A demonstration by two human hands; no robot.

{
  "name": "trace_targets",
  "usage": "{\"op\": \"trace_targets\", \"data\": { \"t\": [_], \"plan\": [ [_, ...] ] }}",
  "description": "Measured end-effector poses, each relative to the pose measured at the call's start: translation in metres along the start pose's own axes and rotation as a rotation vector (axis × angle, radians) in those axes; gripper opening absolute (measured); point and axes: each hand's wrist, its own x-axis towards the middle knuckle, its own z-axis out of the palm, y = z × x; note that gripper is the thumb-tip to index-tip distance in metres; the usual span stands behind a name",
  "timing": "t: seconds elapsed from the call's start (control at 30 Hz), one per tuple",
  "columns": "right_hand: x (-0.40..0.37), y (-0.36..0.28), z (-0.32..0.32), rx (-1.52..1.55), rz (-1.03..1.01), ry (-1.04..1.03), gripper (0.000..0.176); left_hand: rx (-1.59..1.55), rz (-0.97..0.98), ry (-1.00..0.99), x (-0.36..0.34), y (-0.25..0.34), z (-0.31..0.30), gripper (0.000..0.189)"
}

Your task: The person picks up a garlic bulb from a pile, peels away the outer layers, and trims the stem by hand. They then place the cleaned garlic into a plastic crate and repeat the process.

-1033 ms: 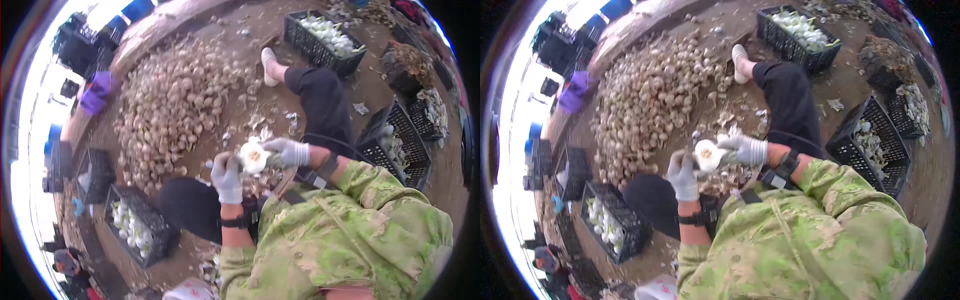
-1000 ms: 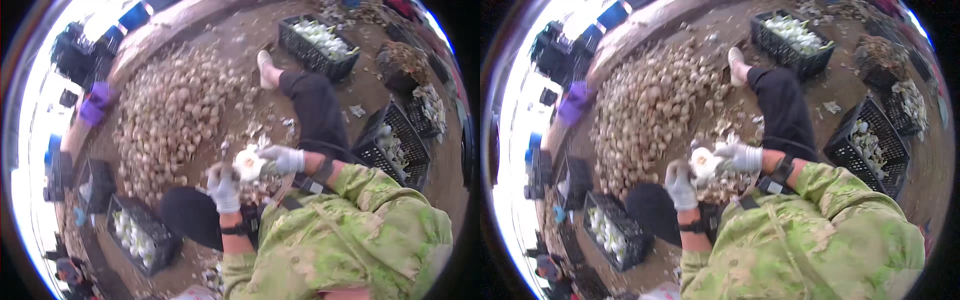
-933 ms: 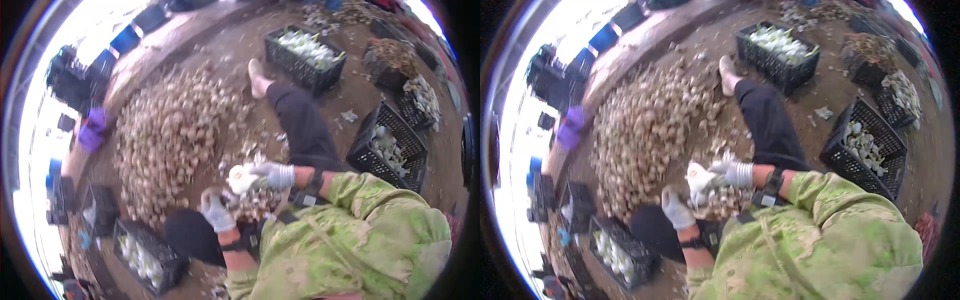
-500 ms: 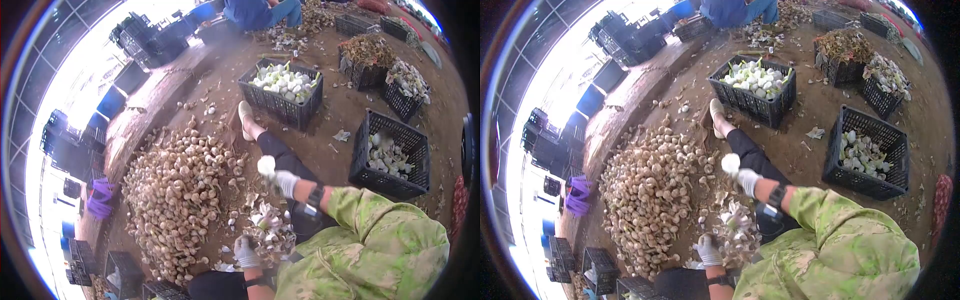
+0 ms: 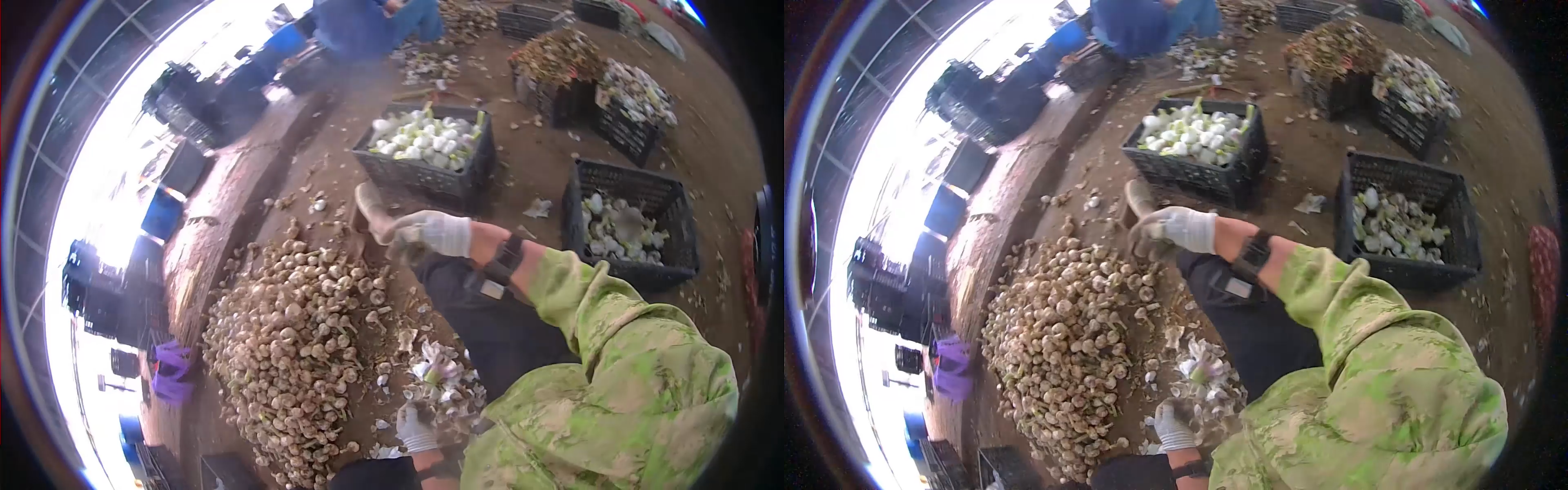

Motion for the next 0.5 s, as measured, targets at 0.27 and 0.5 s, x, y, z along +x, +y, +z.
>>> {"op": "trace_targets", "data": {
  "t": [0.27,0.5],
  "plan": [
    [-0.327,0.056,-0.133,0.587,-0.011,0.513,0.025,0.155,-0.191,0.023,0.029,-0.018,-0.003,0.017],
    [-0.446,0.02,-0.154,-0.793,0.354,1.505,0.019,0.334,-0.336,-0.005,0.024,-0.016,-0.003,0.029]
  ]
}}
